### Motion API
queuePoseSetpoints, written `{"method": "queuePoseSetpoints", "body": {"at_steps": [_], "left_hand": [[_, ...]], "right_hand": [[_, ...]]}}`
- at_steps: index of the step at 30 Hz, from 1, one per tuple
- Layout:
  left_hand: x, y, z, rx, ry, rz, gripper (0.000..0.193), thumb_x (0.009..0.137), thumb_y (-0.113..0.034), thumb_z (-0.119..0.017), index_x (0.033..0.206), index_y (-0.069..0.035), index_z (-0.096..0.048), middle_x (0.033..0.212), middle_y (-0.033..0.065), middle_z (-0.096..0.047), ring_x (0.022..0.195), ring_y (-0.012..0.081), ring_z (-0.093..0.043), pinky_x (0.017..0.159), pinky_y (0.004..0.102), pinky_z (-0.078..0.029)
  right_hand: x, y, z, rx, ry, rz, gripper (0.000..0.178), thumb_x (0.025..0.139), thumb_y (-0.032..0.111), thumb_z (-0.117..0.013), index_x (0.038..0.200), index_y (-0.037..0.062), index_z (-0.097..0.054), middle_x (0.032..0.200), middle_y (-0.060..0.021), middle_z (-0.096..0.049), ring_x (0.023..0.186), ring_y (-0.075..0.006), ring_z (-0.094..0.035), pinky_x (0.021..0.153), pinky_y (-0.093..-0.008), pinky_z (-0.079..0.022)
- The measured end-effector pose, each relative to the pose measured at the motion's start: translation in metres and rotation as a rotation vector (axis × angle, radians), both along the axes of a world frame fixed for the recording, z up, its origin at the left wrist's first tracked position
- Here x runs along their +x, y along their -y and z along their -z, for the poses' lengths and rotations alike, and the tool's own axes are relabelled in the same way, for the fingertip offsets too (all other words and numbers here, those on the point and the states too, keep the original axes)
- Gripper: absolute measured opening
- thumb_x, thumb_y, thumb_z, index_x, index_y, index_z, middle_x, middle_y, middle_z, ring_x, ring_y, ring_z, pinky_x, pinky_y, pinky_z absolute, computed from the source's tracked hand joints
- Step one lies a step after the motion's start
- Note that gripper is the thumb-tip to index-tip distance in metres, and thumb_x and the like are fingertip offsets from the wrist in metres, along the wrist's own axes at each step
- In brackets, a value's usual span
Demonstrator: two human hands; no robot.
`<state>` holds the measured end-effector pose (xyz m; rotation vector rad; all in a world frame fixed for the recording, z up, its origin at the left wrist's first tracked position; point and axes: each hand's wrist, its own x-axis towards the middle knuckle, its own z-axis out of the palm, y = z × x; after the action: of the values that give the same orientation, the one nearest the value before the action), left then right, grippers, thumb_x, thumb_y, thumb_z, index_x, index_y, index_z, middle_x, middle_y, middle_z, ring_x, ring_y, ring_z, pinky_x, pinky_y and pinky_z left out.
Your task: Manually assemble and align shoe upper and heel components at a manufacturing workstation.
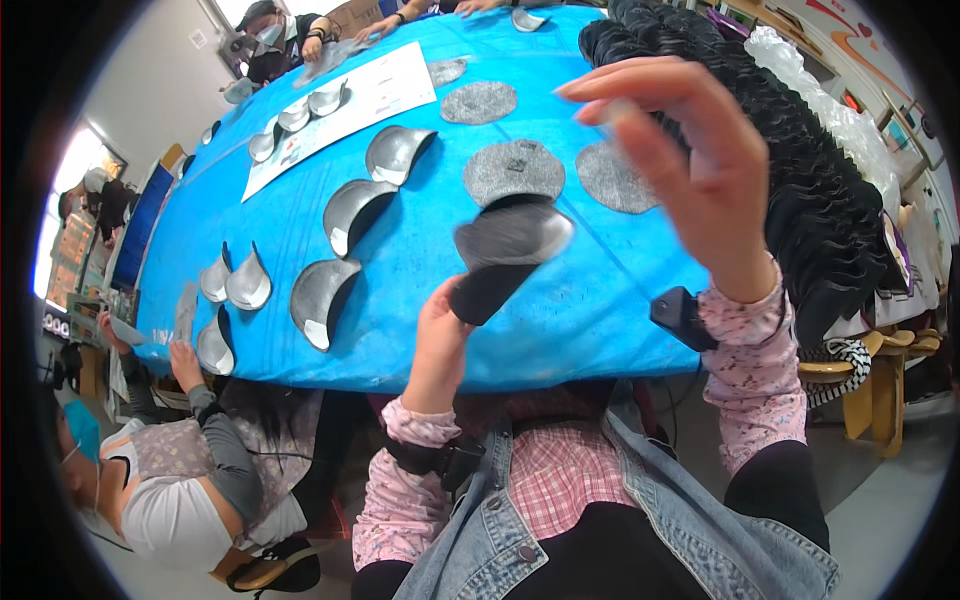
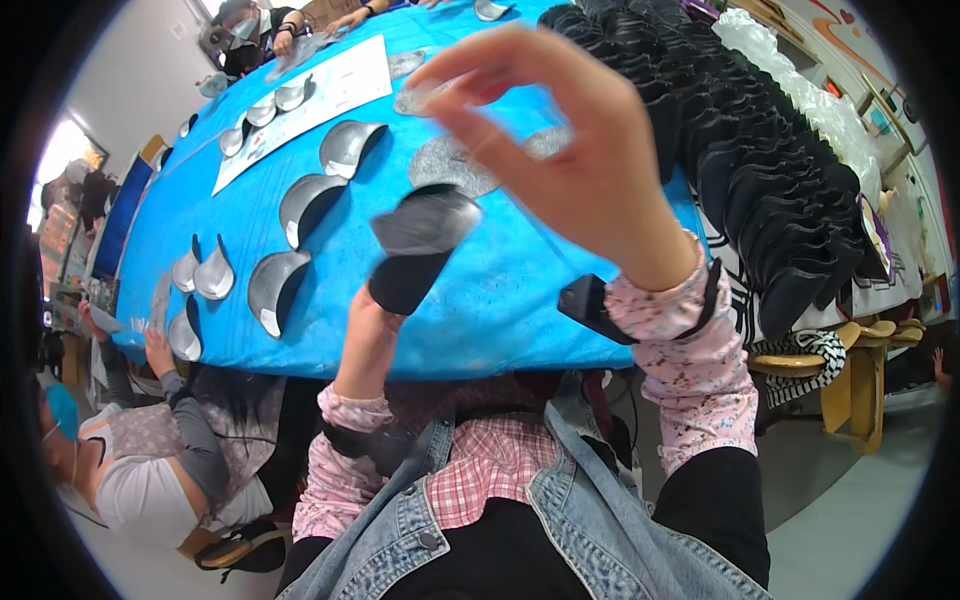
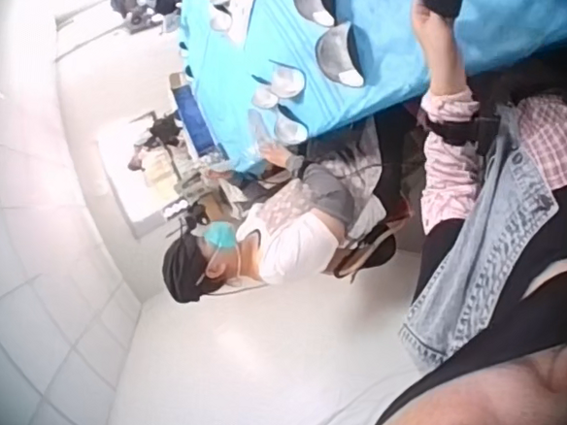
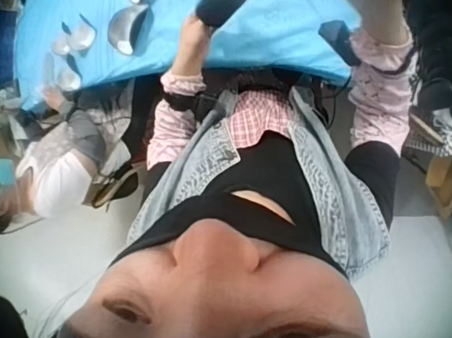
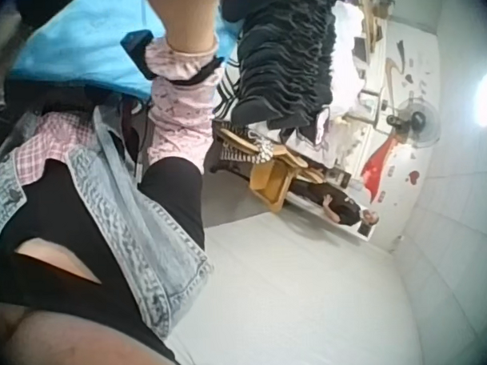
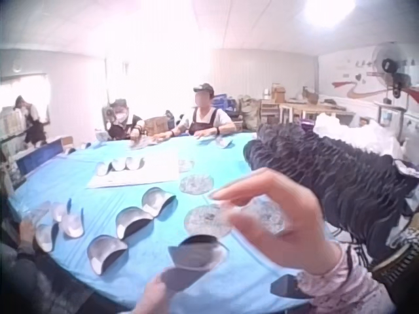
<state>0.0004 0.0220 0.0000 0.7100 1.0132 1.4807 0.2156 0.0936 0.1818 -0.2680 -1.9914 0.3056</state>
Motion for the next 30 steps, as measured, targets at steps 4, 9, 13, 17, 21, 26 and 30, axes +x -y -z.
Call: {"method": "queuePoseSetpoints", "body": {"at_steps": [4, 9, 13, 17, 21, 26, 30], "left_hand": [[-0.006, -0.022, -0.021, -0.061, 0.463, 0.379, 0.010, 0.089, -0.011, -0.055, 0.094, -0.005, -0.062, 0.084, 0.0007, -0.063, 0.067, 0.0094, -0.059, 0.061, 0.0237, -0.047], [0.007, -0.029, -0.037, -0.066, 0.649, 0.595, 0.015, 0.091, -0.015, -0.054, 0.095, -0.003, -0.061, 0.090, 0.0041, -0.065, 0.076, 0.0136, -0.063, 0.068, 0.0279, -0.052], [0.013, -0.025, -0.042, -0.096, 0.731, 0.598, 0.018, 0.091, -0.015, -0.053, 0.099, -0.001, -0.061, 0.096, 0.0076, -0.066, 0.084, 0.0173, -0.065, 0.072, 0.0296, -0.054], [0.014, -0.027, -0.040, -0.114, 0.743, 0.638, 0.019, 0.090, -0.013, -0.054, 0.101, 0.002, -0.061, 0.100, 0.0105, -0.065, 0.087, 0.0196, -0.065, 0.074, 0.0304, -0.055], [0.015, -0.025, -0.043, -0.136, 0.778, 0.633, 0.018, 0.089, -0.011, -0.055, 0.101, 0.002, -0.061, 0.100, 0.0108, -0.065, 0.087, 0.0201, -0.065, 0.074, 0.0309, -0.055], [0.016, -0.023, -0.045, -0.139, 0.771, 0.638, 0.018, 0.089, -0.010, -0.056, 0.101, 0.002, -0.060, 0.099, 0.0110, -0.065, 0.087, 0.0208, -0.065, 0.074, 0.0307, -0.056], [0.019, -0.024, -0.044, -0.163, 0.781, 0.631, 0.018, 0.089, -0.010, -0.055, 0.101, 0.003, -0.060, 0.099, 0.0113, -0.065, 0.087, 0.0207, -0.065, 0.074, 0.0306, -0.056]], "right_hand": [[0.004, -0.012, 0.002, -0.202, -0.169, -0.110, 0.015, 0.091, 0.014, -0.059, 0.098, 0.0001, -0.061, 0.096, -0.0035, -0.066, 0.086, -0.0077, -0.060, 0.078, -0.0219, -0.047], [0.012, -0.022, 0.004, -0.202, 0.049, 0.019, 0.018, 0.093, 0.015, -0.055, 0.102, 0.0006, -0.062, 0.100, -0.0069, -0.064, 0.092, -0.0126, -0.060, 0.082, -0.0254, -0.047], [0.011, -0.035, -0.005, -0.159, 0.205, 0.000, 0.022, 0.095, 0.017, -0.052, 0.104, -0.0006, -0.063, 0.104, -0.0090, -0.063, 0.100, -0.0150, -0.059, 0.087, -0.0259, -0.046], [0.013, -0.053, -0.018, -0.101, 0.382, -0.049, 0.027, 0.095, 0.022, -0.051, 0.104, -0.0003, -0.064, 0.105, -0.0087, -0.062, 0.100, -0.0170, -0.058, 0.088, -0.0275, -0.045], [0.008, -0.055, -0.021, -0.162, 0.497, -0.099, 0.028, 0.095, 0.023, -0.051, 0.104, -0.0007, -0.063, 0.107, -0.0092, -0.063, 0.097, -0.0183, -0.058, 0.087, -0.0302, -0.045], [0.001, -0.047, -0.027, -0.175, 0.555, -0.162, 0.025, 0.095, 0.019, -0.052, 0.096, -0.0030, -0.062, 0.110, -0.0093, -0.062, 0.096, -0.0179, -0.058, 0.085, -0.0298, -0.045], [0.000, -0.043, -0.024, -0.165, 0.489, -0.239, 0.021, 0.094, 0.015, -0.053, 0.091, -0.0037, -0.061, 0.110, -0.0101, -0.061, 0.097, -0.0187, -0.058, 0.086, -0.0293, -0.045]]}}
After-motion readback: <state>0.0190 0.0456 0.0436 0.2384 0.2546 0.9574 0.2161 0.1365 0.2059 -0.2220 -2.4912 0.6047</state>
